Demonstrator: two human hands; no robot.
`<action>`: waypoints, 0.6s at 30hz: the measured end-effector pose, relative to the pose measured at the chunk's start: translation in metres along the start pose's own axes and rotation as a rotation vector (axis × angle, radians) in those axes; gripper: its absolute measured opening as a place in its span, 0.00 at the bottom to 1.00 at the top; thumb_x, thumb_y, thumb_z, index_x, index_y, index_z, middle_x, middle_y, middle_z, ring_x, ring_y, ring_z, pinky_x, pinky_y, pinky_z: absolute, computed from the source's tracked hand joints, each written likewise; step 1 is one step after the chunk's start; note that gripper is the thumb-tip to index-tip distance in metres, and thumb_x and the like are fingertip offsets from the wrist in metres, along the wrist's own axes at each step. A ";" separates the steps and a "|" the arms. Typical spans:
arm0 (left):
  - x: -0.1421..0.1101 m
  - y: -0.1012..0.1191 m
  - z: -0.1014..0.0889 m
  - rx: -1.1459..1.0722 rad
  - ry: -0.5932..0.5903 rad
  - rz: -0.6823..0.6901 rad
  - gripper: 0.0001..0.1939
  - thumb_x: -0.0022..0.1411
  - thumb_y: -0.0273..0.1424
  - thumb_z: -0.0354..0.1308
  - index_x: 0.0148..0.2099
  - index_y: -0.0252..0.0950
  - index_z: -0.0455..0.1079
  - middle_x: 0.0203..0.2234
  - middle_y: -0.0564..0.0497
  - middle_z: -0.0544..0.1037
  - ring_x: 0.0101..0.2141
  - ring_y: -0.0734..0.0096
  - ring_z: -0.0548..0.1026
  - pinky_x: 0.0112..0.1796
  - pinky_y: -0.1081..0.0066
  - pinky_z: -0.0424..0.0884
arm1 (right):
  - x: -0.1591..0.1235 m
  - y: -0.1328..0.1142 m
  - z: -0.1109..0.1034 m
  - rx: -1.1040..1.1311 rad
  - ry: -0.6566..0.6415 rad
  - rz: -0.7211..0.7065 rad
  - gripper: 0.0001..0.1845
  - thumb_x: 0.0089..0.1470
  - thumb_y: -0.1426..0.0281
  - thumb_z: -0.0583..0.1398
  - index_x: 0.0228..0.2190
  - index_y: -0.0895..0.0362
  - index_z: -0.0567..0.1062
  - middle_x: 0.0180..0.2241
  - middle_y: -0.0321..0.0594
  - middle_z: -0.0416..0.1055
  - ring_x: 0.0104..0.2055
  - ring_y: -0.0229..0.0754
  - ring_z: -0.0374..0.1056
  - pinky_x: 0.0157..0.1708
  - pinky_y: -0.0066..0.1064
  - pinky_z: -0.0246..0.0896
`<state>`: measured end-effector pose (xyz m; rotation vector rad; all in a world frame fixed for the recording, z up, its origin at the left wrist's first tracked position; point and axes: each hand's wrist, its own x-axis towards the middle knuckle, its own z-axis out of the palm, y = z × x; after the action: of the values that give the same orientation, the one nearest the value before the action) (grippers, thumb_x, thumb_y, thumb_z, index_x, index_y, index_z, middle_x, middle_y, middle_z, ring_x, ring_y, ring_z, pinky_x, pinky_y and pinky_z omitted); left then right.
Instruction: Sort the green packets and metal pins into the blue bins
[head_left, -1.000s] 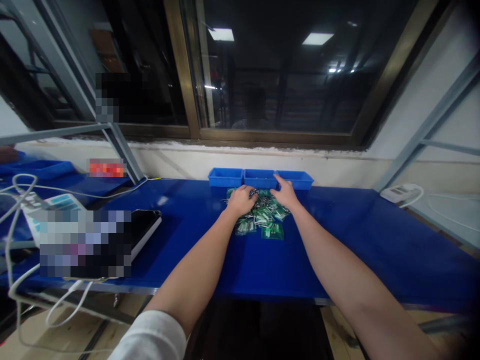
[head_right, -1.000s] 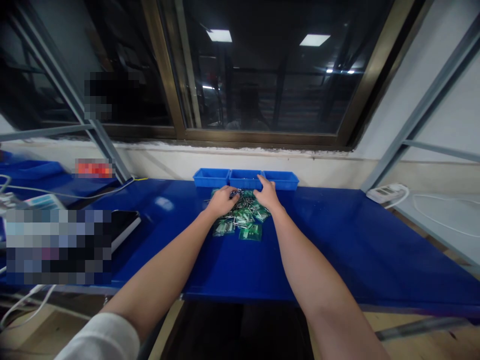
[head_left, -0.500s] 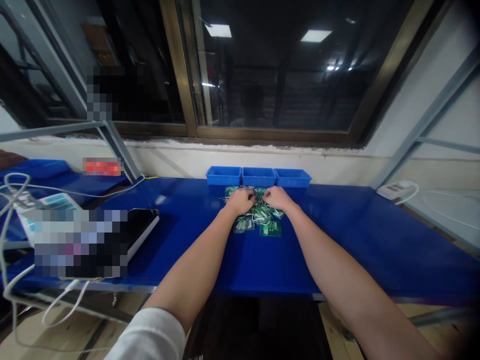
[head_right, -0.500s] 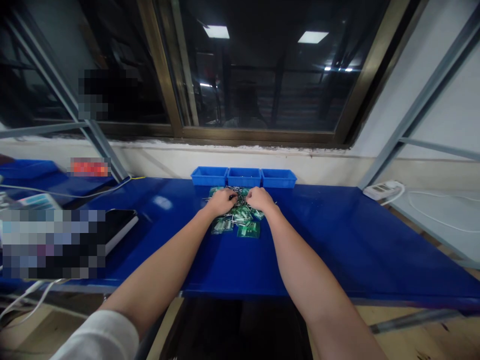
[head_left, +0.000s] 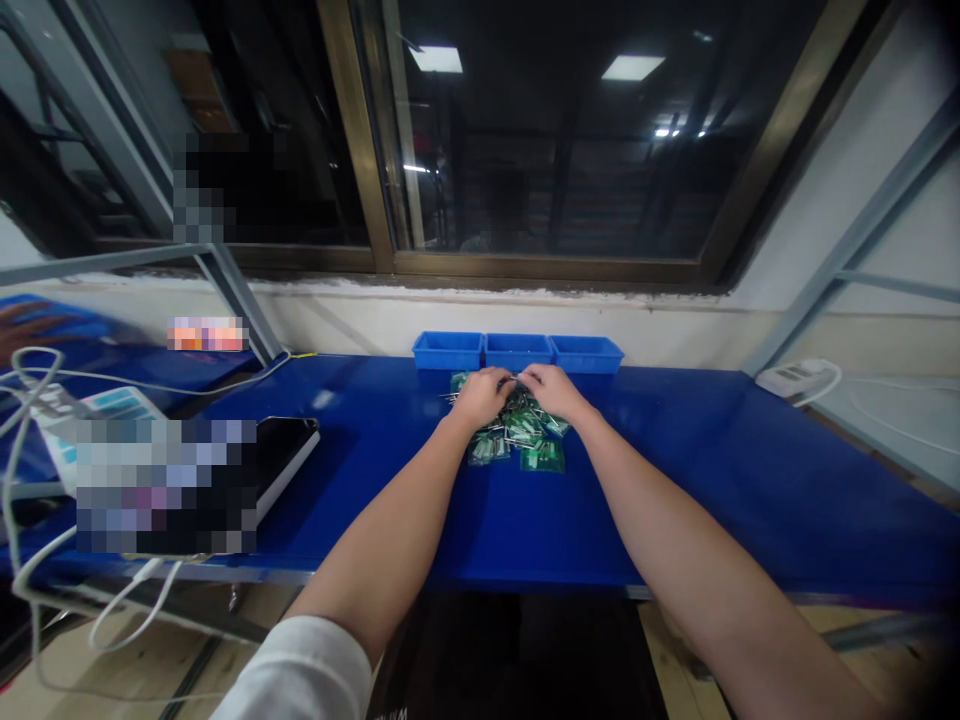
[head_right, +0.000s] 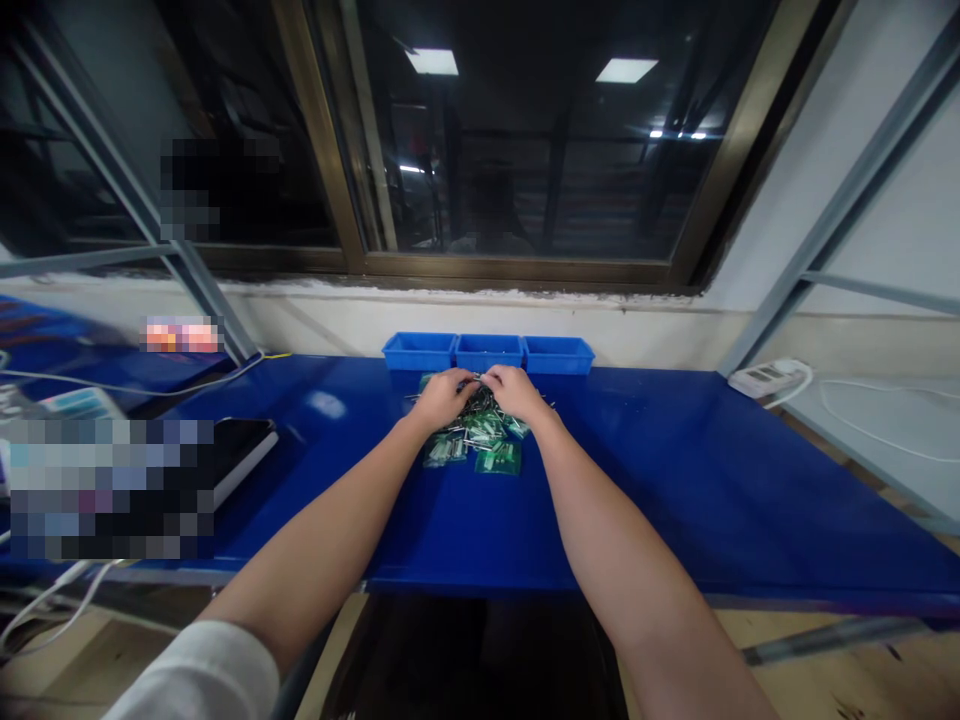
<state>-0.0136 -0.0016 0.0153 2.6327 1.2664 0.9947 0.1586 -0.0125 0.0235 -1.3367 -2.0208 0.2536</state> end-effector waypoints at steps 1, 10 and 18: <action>0.000 0.000 0.000 -0.004 0.003 -0.009 0.12 0.64 0.35 0.49 0.41 0.37 0.72 0.37 0.47 0.77 0.39 0.65 0.74 0.43 0.69 0.67 | 0.000 0.000 0.000 -0.004 -0.006 0.004 0.14 0.57 0.66 0.52 0.27 0.59 0.73 0.25 0.37 0.71 0.29 0.37 0.64 0.29 0.26 0.52; -0.001 0.004 -0.004 0.018 0.036 0.002 0.12 0.65 0.34 0.48 0.39 0.37 0.72 0.35 0.48 0.76 0.37 0.67 0.73 0.39 0.71 0.66 | 0.001 0.002 0.001 0.183 0.022 0.053 0.17 0.54 0.60 0.53 0.22 0.58 0.70 0.18 0.35 0.66 0.22 0.37 0.60 0.25 0.28 0.52; -0.001 0.004 -0.006 0.103 0.018 -0.053 0.15 0.66 0.35 0.45 0.38 0.39 0.73 0.32 0.48 0.76 0.35 0.66 0.73 0.36 0.71 0.65 | 0.002 0.004 -0.002 0.731 0.116 0.178 0.13 0.38 0.61 0.64 0.24 0.57 0.73 0.22 0.37 0.72 0.22 0.37 0.63 0.24 0.29 0.56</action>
<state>-0.0147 -0.0058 0.0204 2.6546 1.4209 0.9723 0.1623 -0.0094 0.0234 -1.0168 -1.4820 0.8779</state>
